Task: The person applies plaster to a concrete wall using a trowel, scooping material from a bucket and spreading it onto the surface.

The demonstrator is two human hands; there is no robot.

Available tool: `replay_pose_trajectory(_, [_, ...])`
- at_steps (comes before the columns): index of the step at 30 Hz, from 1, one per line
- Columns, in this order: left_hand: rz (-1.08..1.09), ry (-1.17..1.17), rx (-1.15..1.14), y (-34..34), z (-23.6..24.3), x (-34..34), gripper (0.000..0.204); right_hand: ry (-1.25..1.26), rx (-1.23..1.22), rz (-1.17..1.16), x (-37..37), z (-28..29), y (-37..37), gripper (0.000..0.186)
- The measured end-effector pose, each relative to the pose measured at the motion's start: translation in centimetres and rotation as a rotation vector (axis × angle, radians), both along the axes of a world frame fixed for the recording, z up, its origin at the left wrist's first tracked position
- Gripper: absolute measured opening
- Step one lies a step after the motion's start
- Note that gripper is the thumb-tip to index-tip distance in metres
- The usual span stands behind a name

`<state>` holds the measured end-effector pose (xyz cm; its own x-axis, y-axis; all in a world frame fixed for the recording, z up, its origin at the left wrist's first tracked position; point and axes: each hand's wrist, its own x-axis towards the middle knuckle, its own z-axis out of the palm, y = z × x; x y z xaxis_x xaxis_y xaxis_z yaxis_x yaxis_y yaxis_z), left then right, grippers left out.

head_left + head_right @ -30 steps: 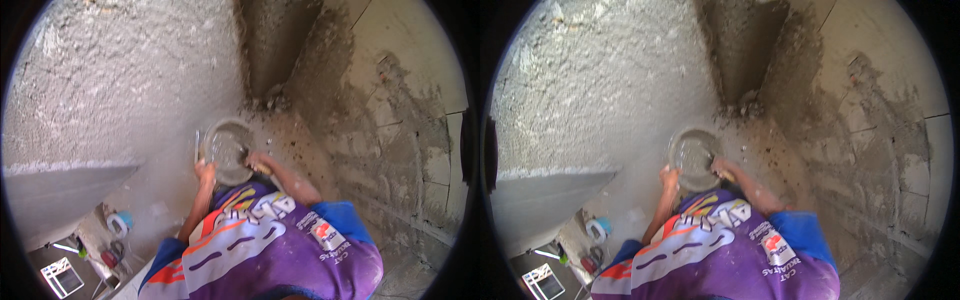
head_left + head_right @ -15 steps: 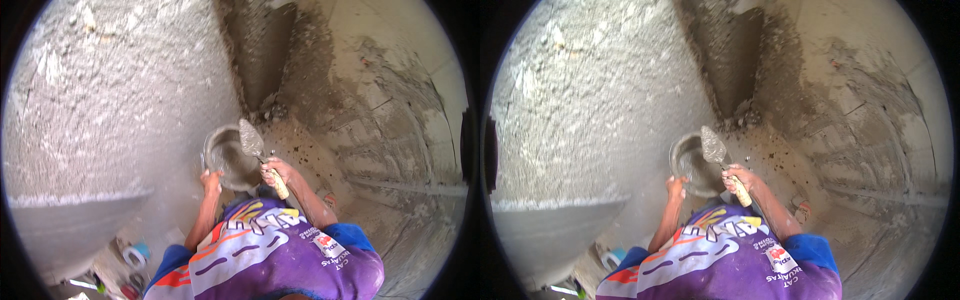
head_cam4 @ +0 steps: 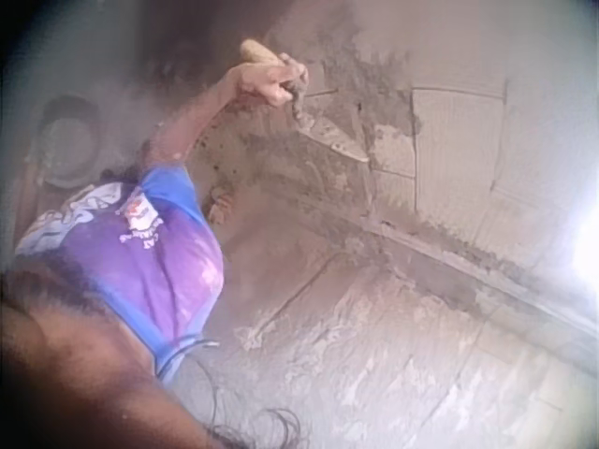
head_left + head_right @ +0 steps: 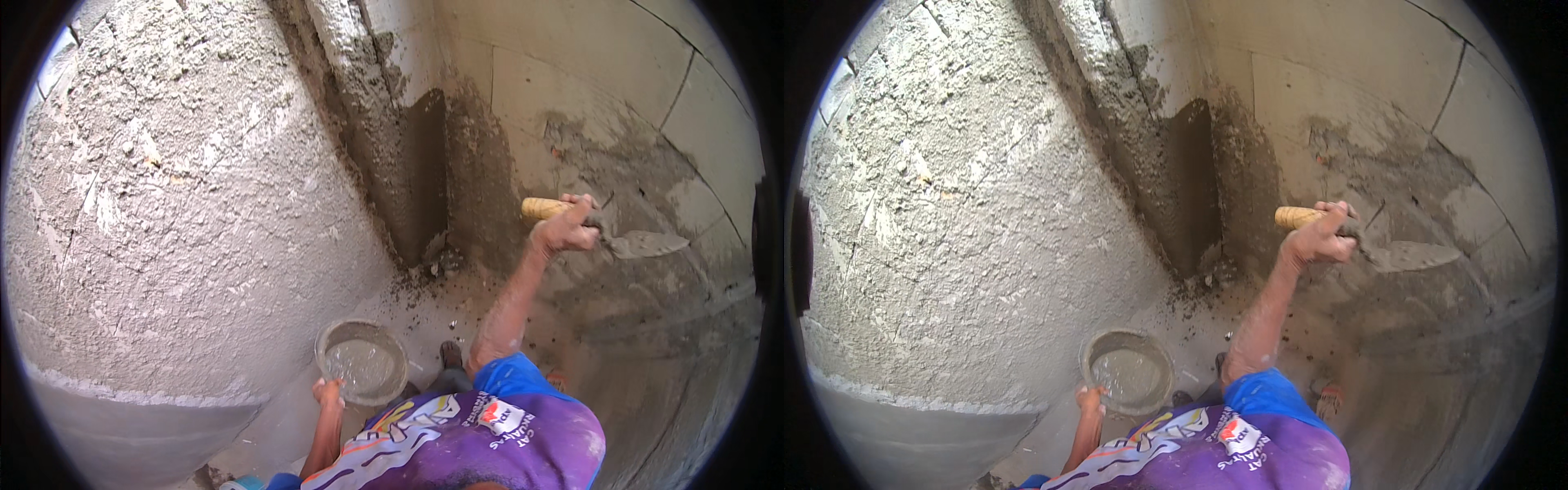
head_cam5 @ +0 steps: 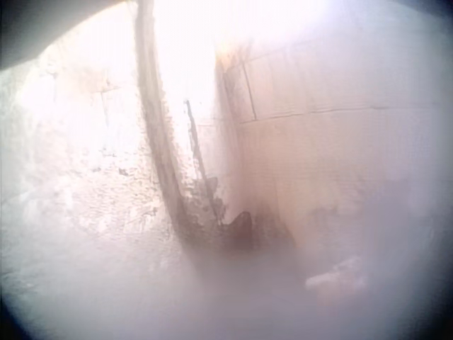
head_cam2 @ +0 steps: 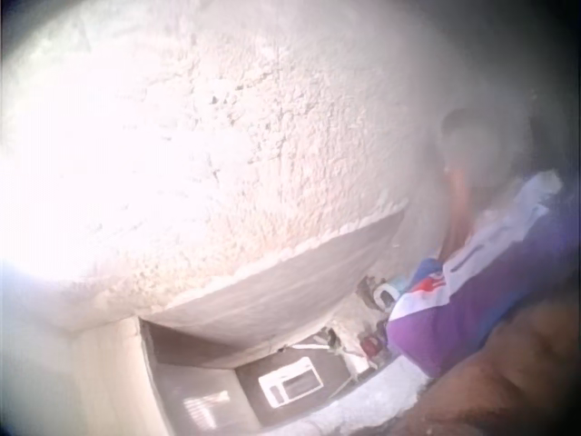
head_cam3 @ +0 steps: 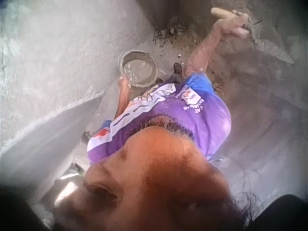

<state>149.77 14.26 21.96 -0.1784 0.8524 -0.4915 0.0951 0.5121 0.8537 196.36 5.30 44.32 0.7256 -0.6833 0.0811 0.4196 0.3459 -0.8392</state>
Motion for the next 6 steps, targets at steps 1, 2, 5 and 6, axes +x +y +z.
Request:
replay_pose_trajectory(1, [0.007, -0.025, -0.018, -0.5, 0.7, 1.4, 0.031, 0.105, -0.075, -0.113, 2.7, -0.9, 1.4, 0.026])
replay_pose_trajectory(2, [0.009, -0.057, -0.032, -0.3, 0.8, 3.0, 0.032, 0.08, -0.363, -0.142, 7.0, -5.0, 4.7, 0.026])
replay_pose_trajectory(5, [-0.026, 0.003, -0.1, 0.5, -3.0, 2.7, 0.037, -0.194, -1.844, 0.677, 7.5, -8.6, 9.7, 0.019])
replay_pose_trajectory(6, [0.006, 0.022, -0.029, 0.6, -2.7, 2.6, 0.039, -0.206, -1.833, 0.696, 7.6, -8.6, 11.4, 0.019])
